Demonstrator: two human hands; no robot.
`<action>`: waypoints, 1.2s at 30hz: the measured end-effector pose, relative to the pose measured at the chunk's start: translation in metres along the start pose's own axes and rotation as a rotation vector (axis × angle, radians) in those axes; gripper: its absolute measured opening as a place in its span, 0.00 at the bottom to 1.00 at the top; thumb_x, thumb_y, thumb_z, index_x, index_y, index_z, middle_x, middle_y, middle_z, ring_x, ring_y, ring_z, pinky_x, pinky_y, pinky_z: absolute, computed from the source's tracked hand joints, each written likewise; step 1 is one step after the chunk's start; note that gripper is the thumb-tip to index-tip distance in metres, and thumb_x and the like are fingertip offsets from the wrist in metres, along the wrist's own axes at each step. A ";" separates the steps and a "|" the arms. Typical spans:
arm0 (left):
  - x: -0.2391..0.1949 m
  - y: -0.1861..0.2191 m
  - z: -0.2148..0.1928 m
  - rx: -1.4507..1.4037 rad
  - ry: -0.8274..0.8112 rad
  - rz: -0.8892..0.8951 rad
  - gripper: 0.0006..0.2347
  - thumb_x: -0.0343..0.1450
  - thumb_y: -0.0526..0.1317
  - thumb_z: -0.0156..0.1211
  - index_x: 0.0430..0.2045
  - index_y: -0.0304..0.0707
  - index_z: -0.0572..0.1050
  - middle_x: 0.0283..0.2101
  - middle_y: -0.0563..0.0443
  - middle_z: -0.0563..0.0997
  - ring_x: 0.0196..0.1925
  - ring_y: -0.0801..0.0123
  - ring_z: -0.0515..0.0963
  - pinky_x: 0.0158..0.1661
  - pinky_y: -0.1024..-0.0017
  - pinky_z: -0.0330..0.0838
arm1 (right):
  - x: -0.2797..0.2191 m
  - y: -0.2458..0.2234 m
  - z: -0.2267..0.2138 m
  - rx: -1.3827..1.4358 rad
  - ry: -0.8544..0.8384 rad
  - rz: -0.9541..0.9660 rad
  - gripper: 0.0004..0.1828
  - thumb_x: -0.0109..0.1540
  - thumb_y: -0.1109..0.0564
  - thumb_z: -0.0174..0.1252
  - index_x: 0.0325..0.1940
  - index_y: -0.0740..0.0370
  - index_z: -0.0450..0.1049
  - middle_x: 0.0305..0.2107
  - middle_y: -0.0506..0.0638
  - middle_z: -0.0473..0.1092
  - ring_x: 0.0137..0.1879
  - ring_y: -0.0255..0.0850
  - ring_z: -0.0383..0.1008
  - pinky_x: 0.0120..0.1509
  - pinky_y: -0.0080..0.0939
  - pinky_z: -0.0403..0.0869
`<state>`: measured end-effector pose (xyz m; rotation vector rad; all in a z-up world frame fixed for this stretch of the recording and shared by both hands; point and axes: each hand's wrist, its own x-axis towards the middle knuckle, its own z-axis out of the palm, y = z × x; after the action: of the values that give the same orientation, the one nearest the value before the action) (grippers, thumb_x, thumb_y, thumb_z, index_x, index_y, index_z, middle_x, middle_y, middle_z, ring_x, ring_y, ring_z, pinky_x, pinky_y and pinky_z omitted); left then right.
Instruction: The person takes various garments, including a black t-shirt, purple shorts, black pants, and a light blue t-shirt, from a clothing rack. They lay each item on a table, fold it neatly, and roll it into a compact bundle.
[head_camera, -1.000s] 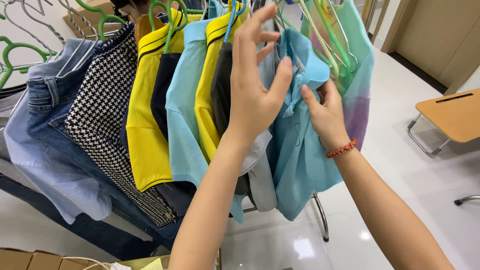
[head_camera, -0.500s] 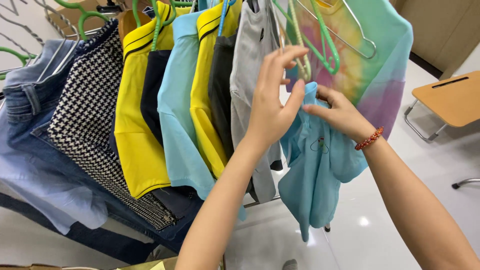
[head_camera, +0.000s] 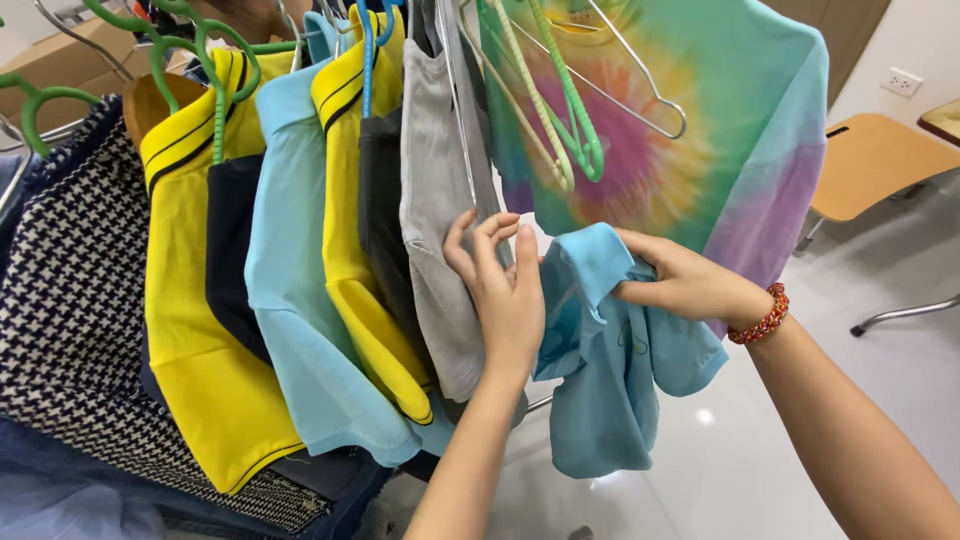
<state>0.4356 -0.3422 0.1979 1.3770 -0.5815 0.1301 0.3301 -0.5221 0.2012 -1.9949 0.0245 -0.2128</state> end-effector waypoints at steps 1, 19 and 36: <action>-0.007 -0.010 0.001 0.001 0.000 -0.001 0.10 0.79 0.43 0.56 0.48 0.36 0.72 0.70 0.37 0.52 0.61 0.54 0.78 0.46 0.67 0.87 | -0.003 0.001 0.001 0.001 0.000 0.001 0.35 0.58 0.70 0.59 0.70 0.53 0.74 0.64 0.48 0.75 0.70 0.41 0.70 0.76 0.57 0.66; -0.115 -0.048 0.052 -0.496 -0.063 -0.757 0.10 0.75 0.37 0.62 0.50 0.35 0.81 0.39 0.51 0.81 0.39 0.69 0.81 0.42 0.64 0.83 | -0.089 0.026 -0.023 -0.116 -0.096 -0.168 0.23 0.60 0.63 0.68 0.59 0.54 0.83 0.42 0.51 0.82 0.51 0.45 0.82 0.62 0.53 0.77; -0.302 -0.026 0.125 -0.643 -0.020 -1.068 0.22 0.71 0.51 0.77 0.46 0.30 0.80 0.39 0.42 0.84 0.41 0.62 0.85 0.42 0.57 0.82 | -0.235 0.133 -0.076 0.201 0.069 -0.273 0.08 0.60 0.76 0.67 0.41 0.71 0.81 0.36 0.56 0.73 0.47 0.42 0.77 0.60 0.46 0.80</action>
<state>0.1495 -0.3920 0.0457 0.8987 0.1574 -0.8615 0.0973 -0.6204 0.0791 -1.7848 -0.2184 -0.4425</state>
